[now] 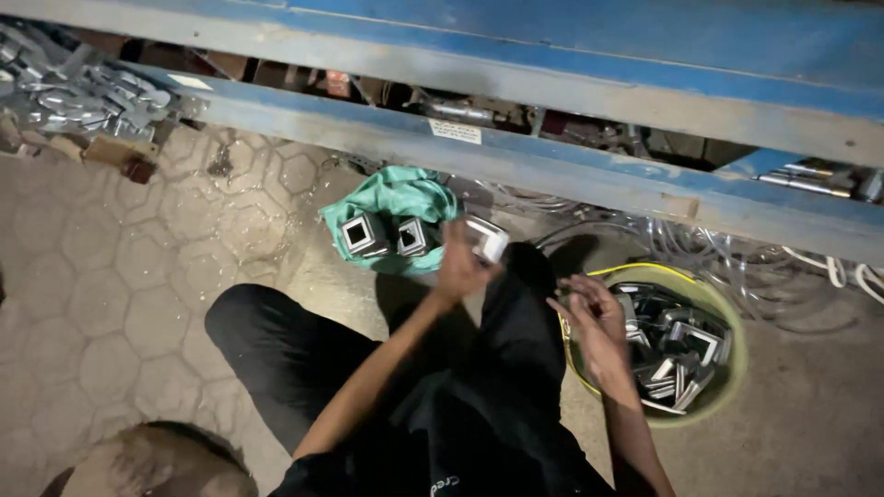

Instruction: Sorting and packing square metal brackets from a bucket into a bag

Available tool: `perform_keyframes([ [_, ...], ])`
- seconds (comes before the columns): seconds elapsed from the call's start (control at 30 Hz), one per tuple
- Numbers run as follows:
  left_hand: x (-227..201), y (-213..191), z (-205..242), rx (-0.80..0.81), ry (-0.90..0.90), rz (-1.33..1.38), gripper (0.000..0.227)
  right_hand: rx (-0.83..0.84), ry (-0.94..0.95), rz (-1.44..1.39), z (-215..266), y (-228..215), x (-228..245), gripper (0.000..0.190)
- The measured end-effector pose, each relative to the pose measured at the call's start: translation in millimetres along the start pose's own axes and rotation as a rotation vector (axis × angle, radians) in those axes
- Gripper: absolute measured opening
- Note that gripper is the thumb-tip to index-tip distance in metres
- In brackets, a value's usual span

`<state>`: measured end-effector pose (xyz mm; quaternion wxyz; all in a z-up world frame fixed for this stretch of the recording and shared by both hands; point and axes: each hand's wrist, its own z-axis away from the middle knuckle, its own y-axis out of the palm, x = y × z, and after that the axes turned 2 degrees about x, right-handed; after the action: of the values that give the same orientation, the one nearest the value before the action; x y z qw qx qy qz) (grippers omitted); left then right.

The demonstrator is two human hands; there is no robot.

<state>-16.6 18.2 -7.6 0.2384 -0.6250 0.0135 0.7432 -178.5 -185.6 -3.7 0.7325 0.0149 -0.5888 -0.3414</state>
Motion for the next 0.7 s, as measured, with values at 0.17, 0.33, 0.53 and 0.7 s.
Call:
perform_keyframes([
  [0.17,102.1,-88.4,-34.0,-0.398,0.063,-0.443,0.106,-0.079,0.076,0.206,-4.4,-30.0,-7.8,0.023],
  [0.33,178.2,-172.8,-39.5,-0.562,-0.144,-0.815,0.07,-0.047,0.13,0.143,-10.6,-52.3,-32.9,0.022],
  [0.53,226.1,-182.3,-42.5,-0.633,-0.157,-0.839,0.073,0.086,0.201,0.05,-18.9,-45.8,-24.3,0.026],
  [0.7,263.7,-176.0,-56.3,-0.512,-0.302,-0.943,0.107,0.055,0.179,0.087,-18.9,-43.8,-21.5,0.025],
])
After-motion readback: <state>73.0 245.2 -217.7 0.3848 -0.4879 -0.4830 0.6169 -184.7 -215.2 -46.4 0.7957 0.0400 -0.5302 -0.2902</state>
